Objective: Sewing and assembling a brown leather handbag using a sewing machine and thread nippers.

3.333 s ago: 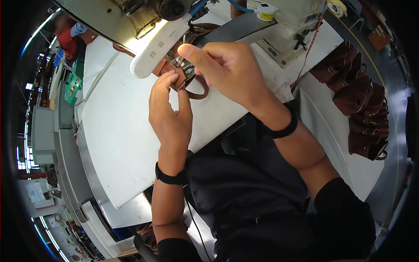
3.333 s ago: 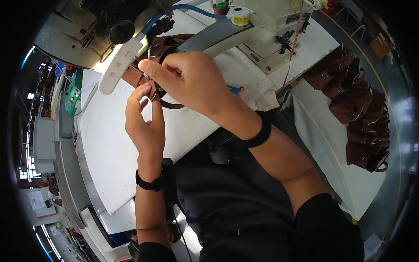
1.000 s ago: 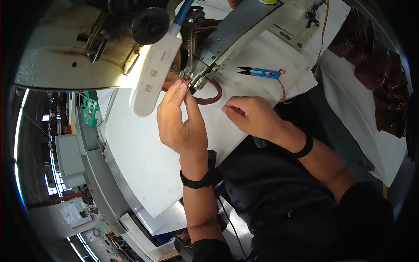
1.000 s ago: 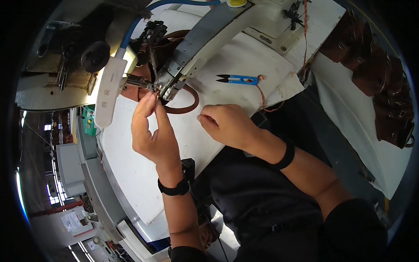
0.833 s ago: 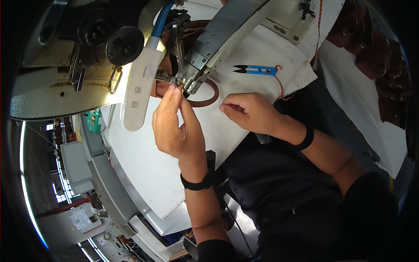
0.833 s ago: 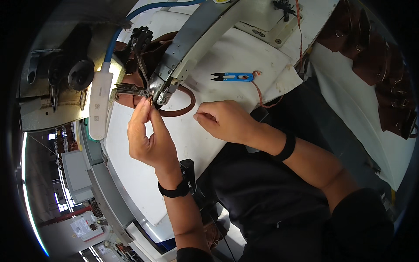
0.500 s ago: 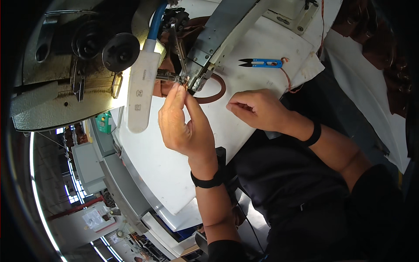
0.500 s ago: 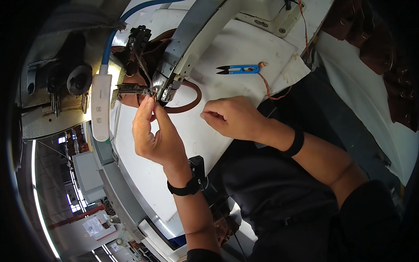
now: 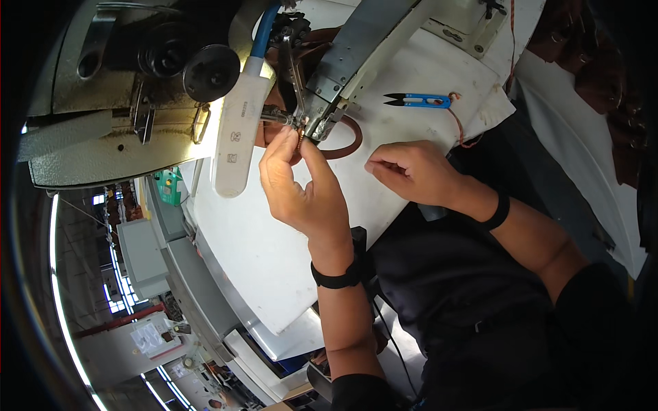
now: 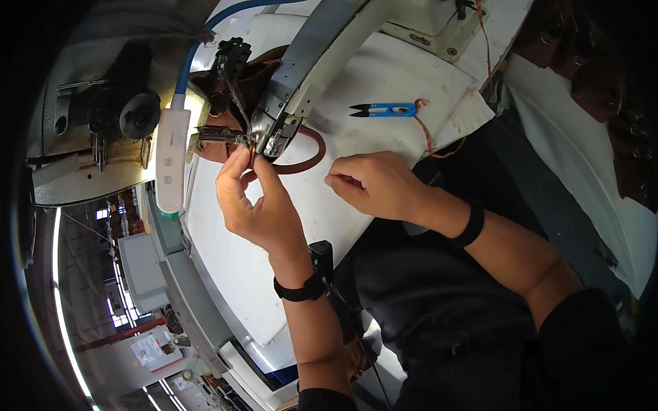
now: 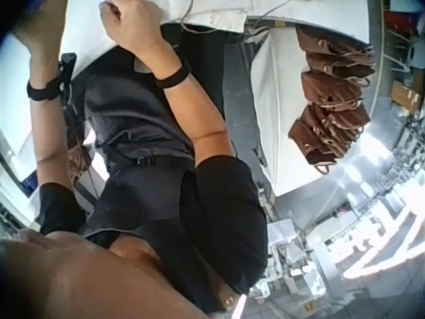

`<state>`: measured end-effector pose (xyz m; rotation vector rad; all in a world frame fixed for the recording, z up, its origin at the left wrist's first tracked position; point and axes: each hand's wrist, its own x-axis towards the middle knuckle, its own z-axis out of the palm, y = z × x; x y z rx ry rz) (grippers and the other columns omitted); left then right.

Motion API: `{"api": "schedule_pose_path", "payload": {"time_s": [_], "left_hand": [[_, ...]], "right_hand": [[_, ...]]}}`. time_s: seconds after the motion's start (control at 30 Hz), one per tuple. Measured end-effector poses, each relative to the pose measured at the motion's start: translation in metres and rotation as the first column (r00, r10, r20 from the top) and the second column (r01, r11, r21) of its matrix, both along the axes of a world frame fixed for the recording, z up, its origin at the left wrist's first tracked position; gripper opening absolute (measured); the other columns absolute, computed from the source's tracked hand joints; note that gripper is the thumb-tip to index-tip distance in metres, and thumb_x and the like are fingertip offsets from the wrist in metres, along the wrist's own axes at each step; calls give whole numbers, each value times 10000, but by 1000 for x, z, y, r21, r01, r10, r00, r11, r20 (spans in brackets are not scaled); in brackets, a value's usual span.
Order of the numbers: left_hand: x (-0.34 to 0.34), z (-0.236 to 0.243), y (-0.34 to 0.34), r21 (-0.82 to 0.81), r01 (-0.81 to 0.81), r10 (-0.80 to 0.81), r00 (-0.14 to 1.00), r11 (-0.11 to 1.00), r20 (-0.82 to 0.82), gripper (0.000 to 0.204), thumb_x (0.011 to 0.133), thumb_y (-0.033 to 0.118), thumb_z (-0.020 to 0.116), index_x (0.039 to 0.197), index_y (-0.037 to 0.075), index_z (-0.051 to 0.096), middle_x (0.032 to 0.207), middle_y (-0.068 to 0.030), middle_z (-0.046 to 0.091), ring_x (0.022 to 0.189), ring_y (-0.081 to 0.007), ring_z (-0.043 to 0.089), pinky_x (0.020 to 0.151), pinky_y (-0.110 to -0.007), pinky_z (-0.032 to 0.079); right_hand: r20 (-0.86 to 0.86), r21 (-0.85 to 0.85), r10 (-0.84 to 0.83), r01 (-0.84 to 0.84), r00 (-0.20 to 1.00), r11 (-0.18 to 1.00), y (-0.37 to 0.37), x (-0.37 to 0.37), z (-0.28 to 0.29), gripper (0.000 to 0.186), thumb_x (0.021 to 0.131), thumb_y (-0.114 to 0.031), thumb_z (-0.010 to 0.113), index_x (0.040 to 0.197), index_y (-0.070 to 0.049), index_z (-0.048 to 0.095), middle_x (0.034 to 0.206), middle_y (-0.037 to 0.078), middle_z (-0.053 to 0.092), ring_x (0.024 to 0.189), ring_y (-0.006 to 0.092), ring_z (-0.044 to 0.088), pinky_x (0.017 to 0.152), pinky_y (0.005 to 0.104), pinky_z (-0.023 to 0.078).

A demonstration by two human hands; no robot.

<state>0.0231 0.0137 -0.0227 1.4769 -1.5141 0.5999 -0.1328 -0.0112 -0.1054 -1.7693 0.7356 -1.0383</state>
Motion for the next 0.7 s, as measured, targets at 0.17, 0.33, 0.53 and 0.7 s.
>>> {"api": "schedule_pose_path", "payload": {"time_s": [0.17, 0.33, 0.53, 0.7], "left_hand": [[10, 2, 4, 77, 15, -12, 999, 997, -42, 164, 911, -97, 755, 1065, -41, 753, 1108, -175, 791, 972, -241, 773, 809, -311, 637], [3, 9, 4, 135, -5, 30, 982, 991, -185, 139, 946, -28, 762, 1083, -24, 785, 1083, -149, 807, 952, -188, 780, 821, -300, 637], [3, 6, 6, 148, -37, 73, 967, 988, -246, 136, 955, 6, 767, 1086, -11, 798, 1073, -139, 809, 930, -170, 775, 786, -283, 629], [0, 6, 8, 152, -44, 84, 960, 987, -268, 131, 961, 18, 766, 1083, -14, 803, 1073, -136, 809, 921, -162, 771, 783, -282, 627]], "right_hand": [[54, 18, 41, -42, 998, 999, -3, -3, 0, 108, 976, -117, 736, 968, -10, 738, 753, 101, 685, 606, 200, 602, 594, 324, 491], [76, -64, 41, -36, 996, 997, -8, -4, -2, 99, 977, -107, 725, 966, -9, 730, 752, 95, 676, 604, 215, 594, 586, 330, 482], [43, -16, 44, -43, 998, 999, -3, -1, -5, 106, 979, -122, 726, 965, -17, 729, 754, 94, 677, 604, 226, 594, 588, 342, 482], [25, -2, 52, -52, 998, 999, -2, -5, -3, 106, 978, -123, 726, 970, -17, 732, 757, 102, 680, 608, 233, 602, 590, 344, 485]]}}
